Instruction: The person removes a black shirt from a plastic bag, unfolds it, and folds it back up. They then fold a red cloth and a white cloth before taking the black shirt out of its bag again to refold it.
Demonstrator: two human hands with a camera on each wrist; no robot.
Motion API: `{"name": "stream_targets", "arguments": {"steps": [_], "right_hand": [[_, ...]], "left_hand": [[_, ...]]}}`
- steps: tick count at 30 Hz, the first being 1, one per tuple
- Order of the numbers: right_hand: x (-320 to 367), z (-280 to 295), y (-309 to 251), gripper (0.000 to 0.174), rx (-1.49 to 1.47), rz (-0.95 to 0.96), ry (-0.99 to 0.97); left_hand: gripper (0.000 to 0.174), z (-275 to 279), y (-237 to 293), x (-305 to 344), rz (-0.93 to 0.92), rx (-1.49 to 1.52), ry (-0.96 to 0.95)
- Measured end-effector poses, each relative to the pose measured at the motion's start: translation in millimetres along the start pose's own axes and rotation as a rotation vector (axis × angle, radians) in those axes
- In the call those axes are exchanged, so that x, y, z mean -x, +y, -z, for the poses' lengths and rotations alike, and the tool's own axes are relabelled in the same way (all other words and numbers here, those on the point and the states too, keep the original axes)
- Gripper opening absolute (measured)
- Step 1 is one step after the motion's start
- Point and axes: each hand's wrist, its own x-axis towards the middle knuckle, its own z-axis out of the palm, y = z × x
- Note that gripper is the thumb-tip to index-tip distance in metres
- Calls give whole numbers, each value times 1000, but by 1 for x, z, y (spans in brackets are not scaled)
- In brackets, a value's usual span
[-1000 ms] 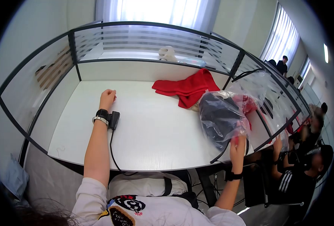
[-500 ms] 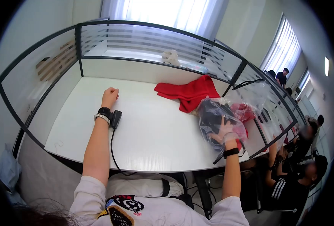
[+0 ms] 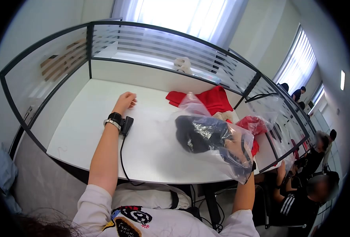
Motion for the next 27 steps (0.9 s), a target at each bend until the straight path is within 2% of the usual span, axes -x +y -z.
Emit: {"name": "stream_targets", "arguments": {"steps": [2,3,5,7,8,9,11,12,13,14,15,17,18,19,20,21,22,23,25,27], "right_hand": [[-14,3,-36,60,-61,42,50],[-21,3,-52,60,-83,61,65],[-37,-2,-78,59,-100,100,61],[-53,-12,-94,58,-96,123,13],[-59,-19,-98,57,-91,127,-24],[-67,-26,-103,57,-84,131,-68],[-65,-43,-103,50,-55,172,-112],[-64,-45,-102,52,87,252,-113],[-67,-41,-107,53,101,334,-161],[-68,-40,-112,53,3,372,-190],[-69,-40,-114,53,-96,409,-218],[-54,-50,-93,51,60,564,-30],[-50,-49,-86,50,20,521,-37],[-47,-46,-86,49,-20,478,-44],[-45,-41,-84,49,-21,479,-44],[-42,-35,-83,47,-97,382,-141],[-39,-29,-83,45,-173,282,-237],[-34,-23,-86,43,-228,264,-198],[-24,-21,-79,43,-347,146,-188],[-14,-25,-63,42,-271,86,-79]], "left_hand": [[47,-12,33,27,151,302,-256],[60,-14,41,28,225,380,-470],[65,-16,26,14,264,475,-722],[69,-23,14,11,356,549,-708],[58,-21,30,24,381,672,-783],[45,-28,43,43,68,360,-563],[43,-21,45,28,96,140,-805],[43,-23,42,28,92,145,-801],[44,-28,40,30,83,68,-844],[44,-29,34,30,77,-11,-889],[40,-34,7,7,0,2,-909],[38,-36,12,13,65,58,-688],[33,-35,16,17,86,130,-525],[33,-33,16,16,86,129,-524],[27,-29,15,14,10,269,-321],[22,-24,14,13,-66,404,-117],[20,-15,6,11,-127,686,-72],[20,-2,-21,-11,-174,864,-137],[18,4,-58,-41,-480,378,180],[18,11,-43,-40,-185,1119,269]]}}
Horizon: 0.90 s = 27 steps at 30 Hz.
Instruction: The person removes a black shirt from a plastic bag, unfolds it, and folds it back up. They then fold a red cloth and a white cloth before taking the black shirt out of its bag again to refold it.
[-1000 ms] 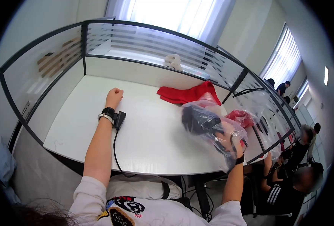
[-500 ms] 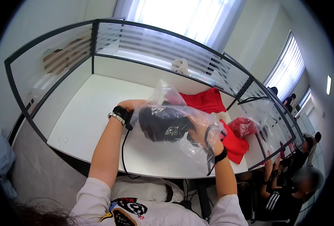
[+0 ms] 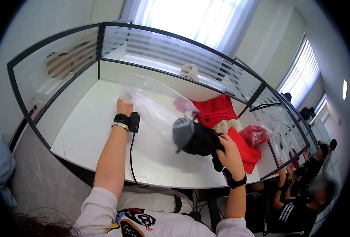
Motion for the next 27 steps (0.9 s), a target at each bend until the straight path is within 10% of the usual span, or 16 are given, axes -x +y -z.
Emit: {"name": "stream_targets", "arguments": {"steps": [10,12,14,15,16,18,21,24,27], "right_hand": [[51,10,24,67,179,-144,22],[51,13,13,66,88,-106,79],[49,13,0,55,-76,-63,178],[47,10,-3,54,-380,-105,138],[45,6,-7,52,-684,-148,94],[42,5,-30,66,-999,-208,-193],[30,-29,-20,90,-1340,-229,-350],[29,-44,-22,88,-1476,-172,-23],[30,-24,-68,76,-1331,-286,258]], "left_hand": [[28,-46,33,16,-46,14,42],[23,-70,33,31,227,166,-347],[25,-82,9,24,-392,-634,-922],[31,-87,3,30,-331,-748,-930],[34,-120,15,69,297,-156,-835],[36,-152,21,110,412,-369,-866],[24,-175,5,140,603,-385,-1400],[24,-197,-4,178,766,-398,-1838],[37,-205,-5,193,792,-285,-1863]]}}
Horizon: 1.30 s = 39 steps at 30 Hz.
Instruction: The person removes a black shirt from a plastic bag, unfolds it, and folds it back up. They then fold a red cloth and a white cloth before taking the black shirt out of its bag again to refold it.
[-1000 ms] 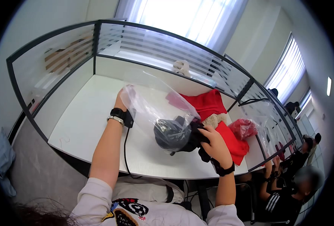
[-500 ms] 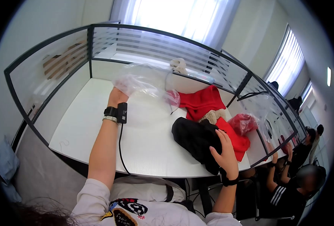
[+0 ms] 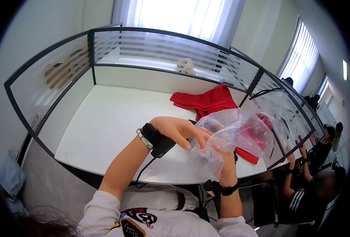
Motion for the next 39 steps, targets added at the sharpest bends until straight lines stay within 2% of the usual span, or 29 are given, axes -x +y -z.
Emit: {"name": "stream_targets", "arguments": {"steps": [1,3,5,6,7,9,11,13,14,15,17,19,21,23,25,27,28,29,32,35,37,38,39], "right_hand": [[0,0,2,69,97,117,57],[4,57,33,43,420,303,456],[8,171,38,33,482,454,781],[9,171,17,34,1031,815,1098],[11,167,-9,36,1600,1180,1378],[45,250,-63,45,1635,1274,1575],[71,267,-92,44,1631,950,2011],[94,364,-119,41,1499,1053,1856],[89,388,-125,34,1360,1243,1763],[83,413,-130,34,1354,1248,1767],[75,445,-136,29,1143,1036,1866],[34,357,-149,28,637,264,1910],[26,556,-144,35,682,572,1259],[52,571,-151,39,912,582,737],[64,576,-161,59,199,235,503],[84,573,-163,63,207,25,860],[81,566,-161,59,191,74,1033],[82,560,-156,59,191,68,1039],[79,538,-143,52,298,497,1053],[65,504,-133,50,405,932,1017],[57,447,-120,48,619,1022,1165],[50,404,-116,36,164,891,1216],[47,383,-108,36,163,890,1217]], "left_hand": [[44,5,-3,-3,-126,58,-88],[49,6,-9,4,-132,96,107],[46,11,-5,15,-15,137,366],[40,19,-13,18,60,105,496],[32,27,-18,24,42,192,595],[25,40,-40,35,-46,225,939],[19,56,-64,50,-172,298,1260],[17,70,-81,65,-272,394,1497],[17,73,-84,71,-291,425,1593],[16,76,-88,77,-308,456,1689],[14,82,-95,87,-289,468,1788],[14,83,-99,92,-258,443,1811],[13,83,-104,95,-229,437,1813],[14,82,-105,97,-195,430,1795],[14,82,-106,96,-168,430,1772],[15,82,-106,93,-135,435,1752],[16,83,-108,92,-114,426,1740],[17,83,-110,92,-86,419,1729],[20,77,-109,89,26,358,1683],[32,64,-93,78,208,155,1433],[45,54,-85,66,353,-18,1257],[58,57,-90,68,428,-210,1073],[60,49,-85,53,521,-165,1088]]}}
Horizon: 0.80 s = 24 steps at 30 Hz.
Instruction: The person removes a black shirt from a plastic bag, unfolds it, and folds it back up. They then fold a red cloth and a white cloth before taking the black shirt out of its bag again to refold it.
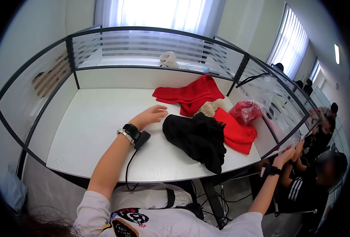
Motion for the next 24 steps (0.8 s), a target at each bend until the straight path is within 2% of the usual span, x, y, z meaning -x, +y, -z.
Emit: {"name": "stream_targets", "arguments": {"steps": [1,2,3,4,5,6,8,9,10,12,13,14,16,18,19,21,22,23,24], "right_hand": [[16,-5,-2,19,86,-16,-105],[26,-7,-3,9,173,-34,-209],[33,-12,-6,6,184,-40,-337],[38,-19,-2,6,232,1,-383],[52,-33,-10,6,257,-16,-508],[70,-52,-23,7,281,-33,-634],[101,-87,-36,9,355,-134,-883],[118,-105,-45,12,366,-212,-1047],[135,-122,-54,14,376,-294,-1212],[168,-154,-62,19,458,-337,-1496],[179,-167,-54,20,438,-327,-1620],[190,-180,-46,21,415,-317,-1742],[219,-206,-39,21,368,-301,-1841],[235,-225,2,20,241,-367,-1854],[244,-237,14,21,296,-411,-1863],[265,-250,38,21,326,-466,-1866],[274,-255,51,20,323,-607,-1854],[283,-258,63,20,321,-747,-1838],[292,-261,74,24,387,-792,-1846]], "left_hand": [[60,-10,-1,0,-26,-77,-42],[60,-18,-1,1,-51,-155,-86],[59,-24,2,-1,-26,-165,-128],[58,-29,6,0,-2,-174,-169],[45,-32,6,0,-73,-166,-187],[45,-31,5,-1,-72,-168,-187],[29,-25,5,-3,-251,-401,-143],[20,-26,8,0,-253,-305,-85],[21,-22,15,1,-228,-324,-21],[22,-15,8,-5,-356,-118,192],[21,-11,7,-6,-426,-34,360],[21,-3,13,-4,-339,48,508],[27,19,-1,-13,-362,295,807],[37,42,-12,-17,-378,459,1165],[46,54,-14,-11,-336,513,1178],[56,77,-24,-7,-193,276,1321],[59,83,-27,-3,-116,151,1373],[60,88,-30,-1,-68,-20,1359],[62,91,-33,0,-18,-189,1337]]}}
